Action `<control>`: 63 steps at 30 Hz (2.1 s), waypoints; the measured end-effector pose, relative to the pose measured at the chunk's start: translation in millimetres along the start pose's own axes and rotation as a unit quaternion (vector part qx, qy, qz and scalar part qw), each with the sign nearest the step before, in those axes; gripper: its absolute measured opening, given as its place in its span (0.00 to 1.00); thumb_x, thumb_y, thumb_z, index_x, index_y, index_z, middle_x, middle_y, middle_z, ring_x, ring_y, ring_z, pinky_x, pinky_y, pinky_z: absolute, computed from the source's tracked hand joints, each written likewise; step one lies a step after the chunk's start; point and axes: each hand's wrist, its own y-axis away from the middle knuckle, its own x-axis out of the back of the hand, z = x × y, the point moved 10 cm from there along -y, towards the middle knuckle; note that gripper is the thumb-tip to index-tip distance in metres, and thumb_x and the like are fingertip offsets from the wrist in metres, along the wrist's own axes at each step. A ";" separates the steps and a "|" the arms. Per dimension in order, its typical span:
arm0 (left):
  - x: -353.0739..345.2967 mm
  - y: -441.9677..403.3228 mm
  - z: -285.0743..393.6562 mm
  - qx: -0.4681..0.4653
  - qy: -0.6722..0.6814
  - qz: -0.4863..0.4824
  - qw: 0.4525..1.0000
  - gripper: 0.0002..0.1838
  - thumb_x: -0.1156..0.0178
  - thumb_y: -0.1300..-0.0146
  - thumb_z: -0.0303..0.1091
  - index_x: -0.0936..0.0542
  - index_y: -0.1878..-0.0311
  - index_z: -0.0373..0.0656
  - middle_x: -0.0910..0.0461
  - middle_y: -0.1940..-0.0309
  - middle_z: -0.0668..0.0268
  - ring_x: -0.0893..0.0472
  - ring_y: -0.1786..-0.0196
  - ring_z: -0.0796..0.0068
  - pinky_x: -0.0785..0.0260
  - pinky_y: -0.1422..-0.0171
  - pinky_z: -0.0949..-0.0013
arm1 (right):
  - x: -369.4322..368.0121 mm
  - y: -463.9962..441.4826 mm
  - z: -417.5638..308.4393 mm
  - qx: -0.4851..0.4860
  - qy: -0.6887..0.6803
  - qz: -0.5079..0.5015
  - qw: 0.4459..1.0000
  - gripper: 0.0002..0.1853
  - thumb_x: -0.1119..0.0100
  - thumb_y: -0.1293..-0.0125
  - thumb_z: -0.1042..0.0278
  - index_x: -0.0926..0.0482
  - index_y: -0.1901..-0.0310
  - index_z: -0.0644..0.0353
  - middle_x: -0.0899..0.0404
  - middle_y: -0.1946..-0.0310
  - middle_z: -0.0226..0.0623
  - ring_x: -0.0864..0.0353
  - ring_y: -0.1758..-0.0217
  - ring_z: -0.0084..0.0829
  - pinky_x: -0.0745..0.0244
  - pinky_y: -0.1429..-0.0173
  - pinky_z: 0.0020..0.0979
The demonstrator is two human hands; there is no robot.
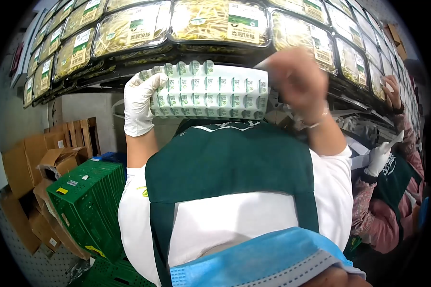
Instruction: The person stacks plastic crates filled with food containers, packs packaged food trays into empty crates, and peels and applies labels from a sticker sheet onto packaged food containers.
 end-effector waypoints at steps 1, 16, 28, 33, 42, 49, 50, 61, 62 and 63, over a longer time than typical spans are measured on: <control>-1.5 -1.4 -2.4 0.003 -0.005 -0.013 1.000 0.08 0.38 0.54 0.24 0.23 0.69 0.33 0.22 0.75 0.62 0.23 0.75 0.78 0.29 0.70 0.76 | 23.0 5.0 37.3 -0.111 -0.118 0.065 0.985 0.10 0.49 0.48 0.69 0.28 0.62 0.53 0.27 0.66 0.34 0.27 0.63 0.30 0.31 0.64 0.22; 34.5 -2.1 -5.6 -0.004 -0.017 0.004 1.000 0.07 0.38 0.53 0.24 0.24 0.70 0.34 0.22 0.74 0.63 0.23 0.73 0.79 0.29 0.69 0.76 | 35.3 32.4 125.7 -0.165 0.282 -0.043 0.944 0.34 0.42 0.50 0.65 0.45 0.42 0.59 0.45 0.43 0.48 0.47 0.39 0.42 0.53 0.37 0.40; 43.2 10.2 -0.1 -0.004 -0.020 0.029 0.999 0.04 0.41 0.51 0.23 0.24 0.70 0.34 0.22 0.74 0.63 0.24 0.74 0.80 0.31 0.70 0.78 | 36.3 -35.3 208.9 -0.401 0.258 -0.043 0.878 0.23 0.44 0.54 0.70 0.36 0.55 0.67 0.27 0.74 0.41 0.26 0.71 0.32 0.30 0.63 0.31; 55.5 17.6 2.1 -0.001 -0.027 0.075 0.997 0.06 0.41 0.52 0.23 0.24 0.69 0.34 0.22 0.75 0.64 0.24 0.74 0.80 0.31 0.69 0.78 | 58.2 -19.2 239.8 -0.319 0.439 -0.092 0.835 0.40 0.38 0.55 0.52 0.45 0.41 0.57 0.34 0.50 0.47 0.33 0.48 0.41 0.39 0.46 0.38; 62.5 37.5 16.2 -0.025 -0.060 0.137 0.988 0.05 0.42 0.52 0.22 0.27 0.78 0.40 0.24 0.78 0.68 0.28 0.78 0.84 0.35 0.73 0.80 | 71.6 -59.6 378.5 -0.350 0.181 0.054 0.918 0.22 0.45 0.52 0.67 0.36 0.54 0.63 0.25 0.74 0.44 0.26 0.70 0.38 0.32 0.60 0.35; 69.3 49.2 8.4 -0.016 -0.025 0.158 0.987 0.03 0.41 0.51 0.24 0.26 0.74 0.38 0.23 0.75 0.63 0.24 0.75 0.80 0.31 0.69 0.77 | 62.6 -67.1 347.1 -0.334 0.416 -0.146 0.833 0.40 0.48 0.53 0.38 0.42 0.43 0.56 0.30 0.56 0.55 0.31 0.50 0.47 0.38 0.46 0.37; 69.6 50.7 9.3 -0.013 -0.020 0.171 0.985 0.03 0.41 0.51 0.24 0.26 0.74 0.38 0.23 0.74 0.63 0.24 0.74 0.80 0.31 0.69 0.77 | 77.0 -60.2 364.8 -0.326 0.476 -0.152 0.802 0.39 0.49 0.52 0.38 0.42 0.43 0.54 0.30 0.56 0.54 0.30 0.51 0.48 0.37 0.46 0.37; 67.3 86.2 9.4 -0.023 -0.022 0.257 0.966 0.03 0.43 0.52 0.20 0.27 0.75 0.37 0.23 0.73 0.62 0.24 0.73 0.78 0.31 0.67 0.76 | 74.9 -127.3 523.4 -0.408 0.252 -0.079 0.874 0.22 0.45 0.53 0.47 0.23 0.65 0.57 0.22 0.70 0.36 0.24 0.64 0.33 0.33 0.57 0.31; 72.1 90.6 9.9 -0.026 -0.020 0.267 0.963 0.03 0.43 0.52 0.20 0.27 0.75 0.38 0.23 0.73 0.62 0.24 0.73 0.78 0.31 0.67 0.76 | 62.0 -134.5 523.9 -0.392 0.276 -0.089 0.873 0.21 0.45 0.53 0.47 0.23 0.65 0.56 0.22 0.70 0.36 0.24 0.64 0.34 0.33 0.57 0.31; 70.6 95.2 8.2 -0.029 -0.016 0.277 0.960 0.03 0.43 0.51 0.20 0.27 0.76 0.39 0.23 0.74 0.63 0.24 0.74 0.79 0.32 0.69 0.77 | 56.5 -134.9 526.8 -0.390 0.272 -0.093 0.875 0.21 0.45 0.53 0.47 0.23 0.65 0.56 0.22 0.70 0.36 0.24 0.64 0.34 0.33 0.57 0.31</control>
